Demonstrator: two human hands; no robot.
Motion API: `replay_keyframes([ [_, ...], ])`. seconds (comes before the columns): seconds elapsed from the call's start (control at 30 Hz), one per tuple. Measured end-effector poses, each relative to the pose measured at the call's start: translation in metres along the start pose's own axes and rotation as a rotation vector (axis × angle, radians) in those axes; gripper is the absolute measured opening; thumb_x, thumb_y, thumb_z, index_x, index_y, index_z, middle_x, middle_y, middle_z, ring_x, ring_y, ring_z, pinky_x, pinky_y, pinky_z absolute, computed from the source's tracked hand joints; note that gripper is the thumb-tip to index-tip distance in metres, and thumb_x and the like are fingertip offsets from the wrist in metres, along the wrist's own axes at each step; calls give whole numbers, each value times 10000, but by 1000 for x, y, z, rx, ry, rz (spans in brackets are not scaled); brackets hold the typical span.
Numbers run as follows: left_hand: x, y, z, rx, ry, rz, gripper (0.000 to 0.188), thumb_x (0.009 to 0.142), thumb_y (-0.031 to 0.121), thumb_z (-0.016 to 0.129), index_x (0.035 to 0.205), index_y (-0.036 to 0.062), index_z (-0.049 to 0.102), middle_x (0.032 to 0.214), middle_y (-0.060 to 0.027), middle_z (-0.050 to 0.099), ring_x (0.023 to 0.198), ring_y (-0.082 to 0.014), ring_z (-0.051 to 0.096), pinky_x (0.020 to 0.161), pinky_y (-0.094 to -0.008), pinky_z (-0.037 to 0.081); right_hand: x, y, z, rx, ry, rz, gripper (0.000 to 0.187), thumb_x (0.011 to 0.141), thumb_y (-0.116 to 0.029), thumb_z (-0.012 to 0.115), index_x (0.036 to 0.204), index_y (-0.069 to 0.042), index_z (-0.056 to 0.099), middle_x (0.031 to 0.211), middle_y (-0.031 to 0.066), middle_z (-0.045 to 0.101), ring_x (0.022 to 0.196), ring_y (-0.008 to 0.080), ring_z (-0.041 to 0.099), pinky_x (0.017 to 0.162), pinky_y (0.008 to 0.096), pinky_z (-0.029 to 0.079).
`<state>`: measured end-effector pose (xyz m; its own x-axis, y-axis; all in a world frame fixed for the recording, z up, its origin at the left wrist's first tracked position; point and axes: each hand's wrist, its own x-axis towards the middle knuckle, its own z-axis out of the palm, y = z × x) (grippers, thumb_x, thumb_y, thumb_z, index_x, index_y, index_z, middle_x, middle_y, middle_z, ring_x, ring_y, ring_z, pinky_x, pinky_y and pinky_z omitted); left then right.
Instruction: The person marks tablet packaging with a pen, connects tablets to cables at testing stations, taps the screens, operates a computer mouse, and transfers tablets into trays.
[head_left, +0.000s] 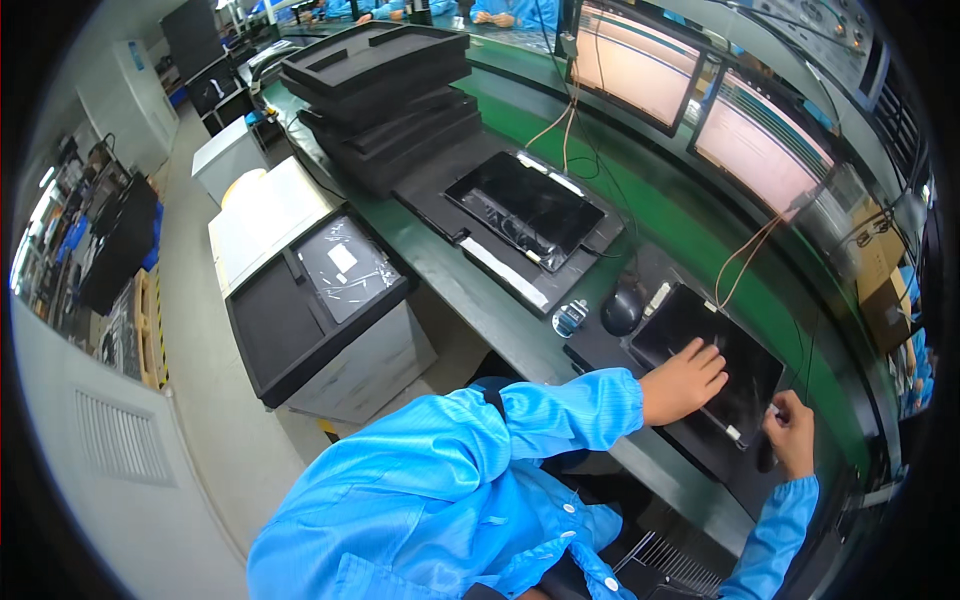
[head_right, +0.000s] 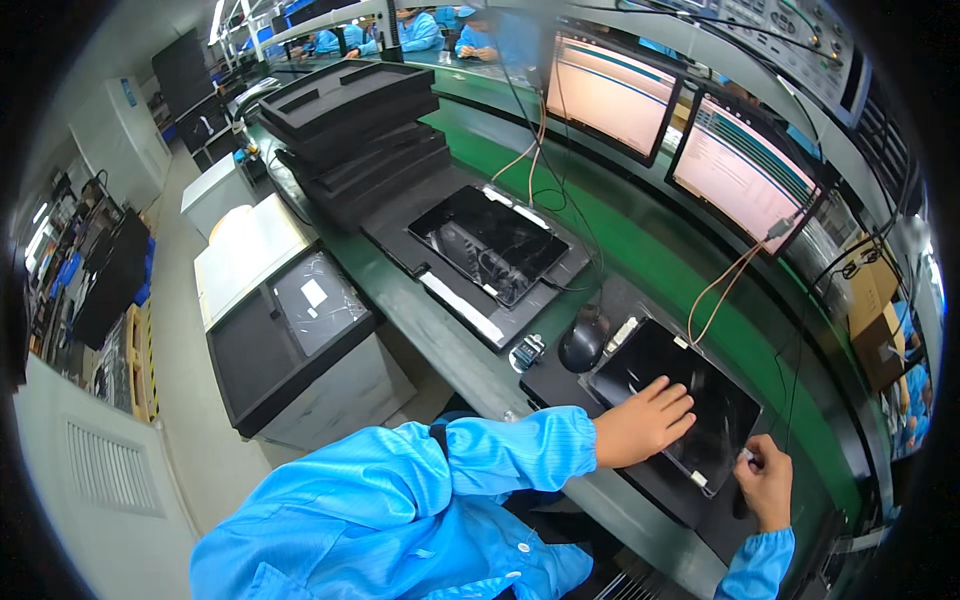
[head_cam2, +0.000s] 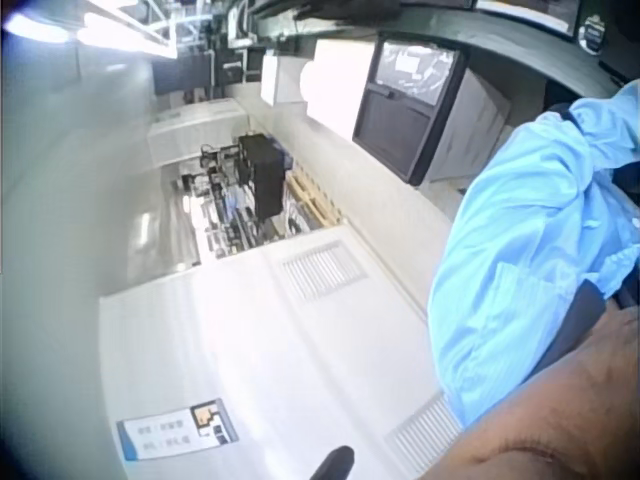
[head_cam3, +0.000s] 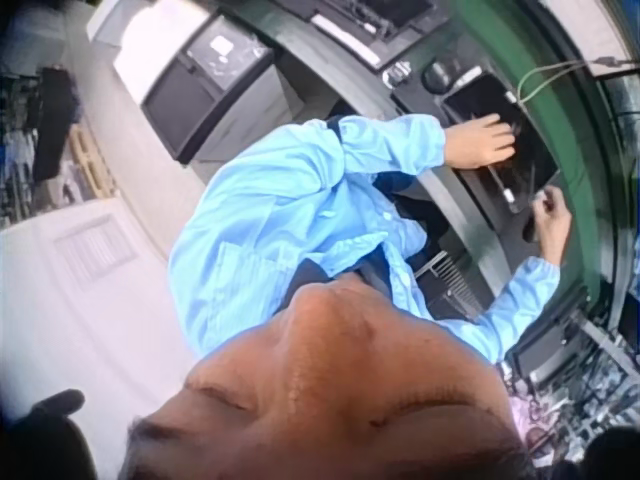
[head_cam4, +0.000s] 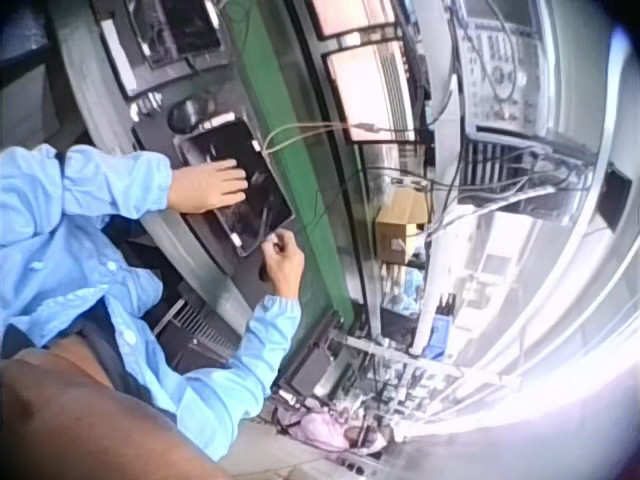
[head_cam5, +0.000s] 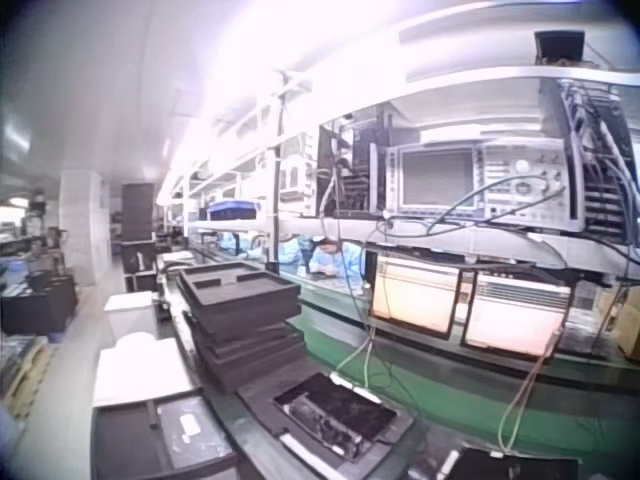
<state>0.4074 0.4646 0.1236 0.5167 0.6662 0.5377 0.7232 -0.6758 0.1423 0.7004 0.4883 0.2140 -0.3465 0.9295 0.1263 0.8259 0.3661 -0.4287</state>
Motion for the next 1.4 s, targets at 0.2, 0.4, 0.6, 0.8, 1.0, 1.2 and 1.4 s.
replay_keyframes([
  [0.2, -41, -17, -103, -396, 619, -55, 469, 718, -102, 686, 1185, -52, 696, 1209, -197, 724, 1157, -370, 705, 991, -426, 592, -28, 3, -18, 57, 367, -184, 542, 985, -255, 645, 1472, -33, 560, 1502, 159, 518, 1383, 309, 479, 1154, 426, 354],
  [0.4, -234, -70, -266, -676, 1199, -716, 307, 1001, 131, 701, 1281, 23, 634, 1179, -83, 721, 1019, -178, 694, 917, -333, 556, -58, 85, 29, -414, 341, 58, 515, 1049, -272, 602, 1500, -34, 525, 1577, 187, 448, 1466, 364, 418, 1209, 461, 316],
  [0.6, -486, -142, -364, -931, 1254, -1370, 374, 1021, 151, 645, 1316, -70, 587, 1186, -203, 715, 1011, -310, 735, 928, -440, 602, -78, 137, 61, -147, 423, 143, 463, 1067, -241, 574, 1476, -28, 536, 1545, 181, 467, 1443, 357, 440, 1203, 436, 326],
  [0.8, -687, -178, -337, -1012, 1306, -1829, 328, 1011, 162, 655, 1278, -23, 618, 1169, -199, 728, 1036, -328, 727, 954, -509, 593, -72, 126, 65, -95, 434, 146, 476, 1037, -195, 604, 1476, -26, 532, 1544, 175, 469, 1441, 352, 443, 1206, 424, 322],
  [1.0, -742, -198, -329, -406, 753, -1781, 372, 939, 116, 661, 1293, 1, 649, 1043, -135, 748, 1021, -256, 689, 883, -400, 567, -72, 94, 59, -155, 450, 38, 535, 914, -146, 716, 1418, -32, 580, 1472, 211, 514, 1380, 389, 490, 1164, 442, 389],
  [1.2, -520, -170, -294, 901, 284, -1003, 448, 987, 122, 668, 1389, -49, 567, 1384, -237, 608, 1324, -388, 557, 1154, -456, 407, -69, 85, 62, -208, 524, 67, 524, 868, -256, 777, 1348, -87, 651, 1468, 196, 526, 1321, 405, 542, 1084, 474, 470],
  [1.4, -255, -76, -167, -16, 192, -578, 235, 828, -8, 753, 1059, -5, 711, 1037, -183, 738, 932, -361, 719, 822, -432, 578, -71, 86, 64, -210, 527, 111, 478, 866, -261, 776, 1304, -91, 686, 1460, 182, 541, 1286, 396, 571, 1063, 473, 485],
])
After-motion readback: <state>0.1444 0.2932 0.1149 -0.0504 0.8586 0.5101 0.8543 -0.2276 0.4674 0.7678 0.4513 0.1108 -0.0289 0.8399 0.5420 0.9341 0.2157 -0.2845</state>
